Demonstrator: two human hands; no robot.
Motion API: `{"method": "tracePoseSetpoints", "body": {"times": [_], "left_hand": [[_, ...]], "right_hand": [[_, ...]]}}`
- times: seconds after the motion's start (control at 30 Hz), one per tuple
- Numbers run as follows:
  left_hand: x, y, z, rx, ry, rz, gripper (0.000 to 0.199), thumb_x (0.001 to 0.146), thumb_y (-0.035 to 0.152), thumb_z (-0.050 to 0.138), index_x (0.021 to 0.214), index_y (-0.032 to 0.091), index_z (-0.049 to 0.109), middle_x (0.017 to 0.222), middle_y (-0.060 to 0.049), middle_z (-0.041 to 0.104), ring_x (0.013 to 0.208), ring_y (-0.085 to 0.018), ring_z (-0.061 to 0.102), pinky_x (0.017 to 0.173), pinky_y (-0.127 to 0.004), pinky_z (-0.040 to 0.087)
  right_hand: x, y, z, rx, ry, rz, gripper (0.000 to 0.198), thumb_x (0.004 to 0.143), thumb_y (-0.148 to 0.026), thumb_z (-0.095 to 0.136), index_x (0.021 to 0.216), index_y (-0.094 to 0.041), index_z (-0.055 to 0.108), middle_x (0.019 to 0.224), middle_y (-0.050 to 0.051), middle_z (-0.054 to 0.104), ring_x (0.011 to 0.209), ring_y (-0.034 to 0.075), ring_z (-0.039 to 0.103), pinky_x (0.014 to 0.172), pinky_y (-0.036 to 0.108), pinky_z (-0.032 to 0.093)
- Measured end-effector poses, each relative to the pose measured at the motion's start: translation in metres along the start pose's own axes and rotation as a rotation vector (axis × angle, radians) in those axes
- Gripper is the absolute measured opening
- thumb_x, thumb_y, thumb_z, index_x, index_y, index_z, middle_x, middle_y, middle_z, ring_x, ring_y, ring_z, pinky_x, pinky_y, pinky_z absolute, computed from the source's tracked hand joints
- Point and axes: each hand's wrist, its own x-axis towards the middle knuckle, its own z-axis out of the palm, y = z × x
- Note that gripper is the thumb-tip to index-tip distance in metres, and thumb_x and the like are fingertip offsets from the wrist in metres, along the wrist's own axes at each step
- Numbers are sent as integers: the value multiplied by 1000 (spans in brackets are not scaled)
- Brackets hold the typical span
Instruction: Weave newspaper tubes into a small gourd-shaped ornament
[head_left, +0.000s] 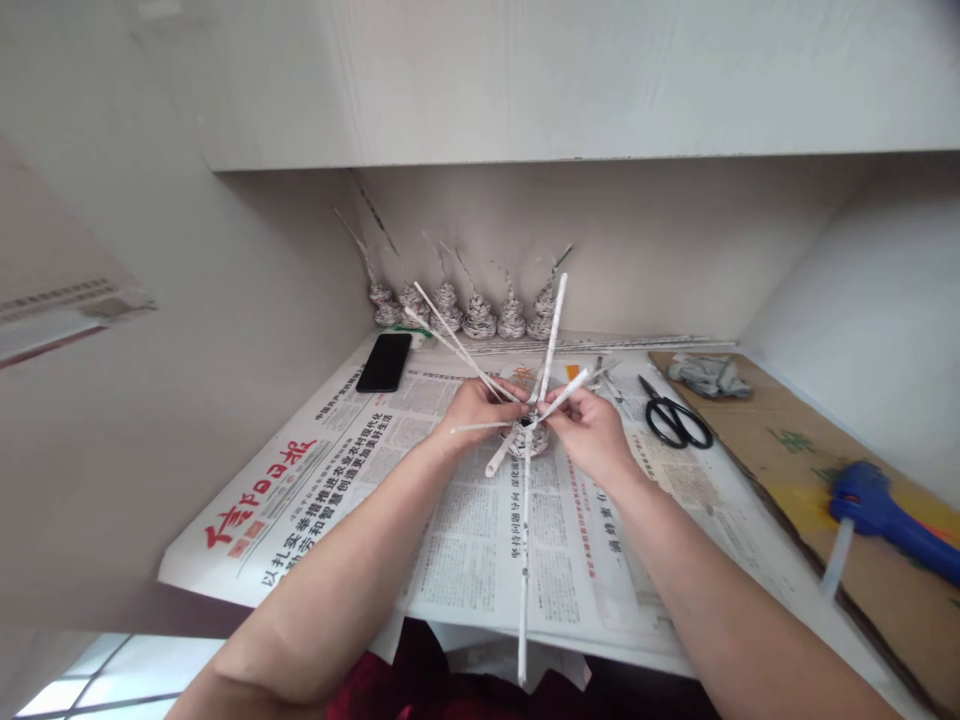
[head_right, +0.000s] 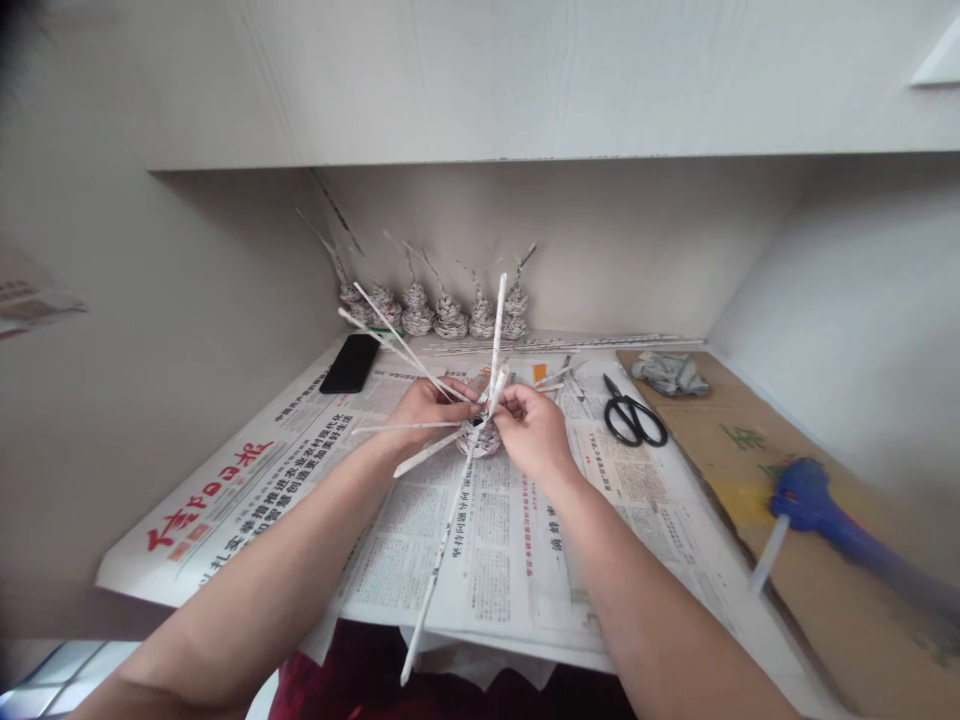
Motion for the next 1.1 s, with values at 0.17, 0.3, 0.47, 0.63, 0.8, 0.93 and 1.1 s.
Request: {"method": "tracePoseSetpoints", "body": {"times": [0.17, 0.3, 0.47, 0.63, 0.8, 0.93, 1.1], "left_hand": [[1, -1, -2, 32, -40, 40, 30, 56, 28, 83, 77, 11, 69, 61, -1, 66, 50, -10, 56, 52, -23, 44], [3, -5, -1, 6, -58, 69, 32, 56, 29, 83, 78, 11, 69, 64, -2, 68, 54, -11, 58, 55, -23, 45], [3, -6, 2, 84, 7, 123, 28, 57, 29, 83, 74, 12, 67, 68, -4, 69, 58, -12, 60, 58, -24, 46], [-1, 1, 3, 94, -22, 105, 23, 61, 27, 79, 75, 12, 69, 70, -5, 71, 61, -14, 62, 61, -25, 48], [-2, 4, 4, 100, 26, 83, 12, 64, 18, 75, 72, 12, 68, 64, -3, 67, 57, -11, 58, 57, -22, 46], [-1, 0, 4, 50, 20, 70, 16, 62, 20, 76, 73, 12, 69, 65, -3, 67, 56, -10, 58, 52, -20, 45], [-1, -2, 6, 14, 27, 20, 22, 60, 24, 79, 75, 12, 69, 63, -1, 65, 49, -9, 54, 46, -20, 44]], "right_hand": [[0, 0, 1, -90, 56, -56, 12, 73, -30, 64, 77, -20, 65, 73, 1, 67, 64, 15, 59, 62, 27, 45], [3, 4, 2, 36, -4, 40, 15, 72, -34, 65, 74, -20, 64, 65, 1, 67, 61, 16, 60, 61, 27, 46], [1, -2, -4, -103, 55, 35, 17, 71, -36, 68, 75, -20, 68, 68, 2, 70, 60, 17, 62, 60, 28, 46], [-3, -13, -8, -149, 12, 25, 23, 74, -40, 66, 74, -18, 72, 69, 4, 72, 61, 18, 63, 59, 28, 46], [-3, -11, -8, -195, -37, 21, 28, 71, -48, 70, 73, -20, 72, 72, 5, 73, 66, 20, 65, 62, 29, 47], [-3, -11, -8, -202, -17, 39, 24, 70, -45, 70, 69, -21, 72, 70, 4, 72, 64, 19, 65, 60, 29, 46], [-1, -10, -11, -85, -25, 51, 25, 66, -43, 73, 66, -18, 70, 67, 4, 70, 61, 17, 62, 57, 28, 45]]}}
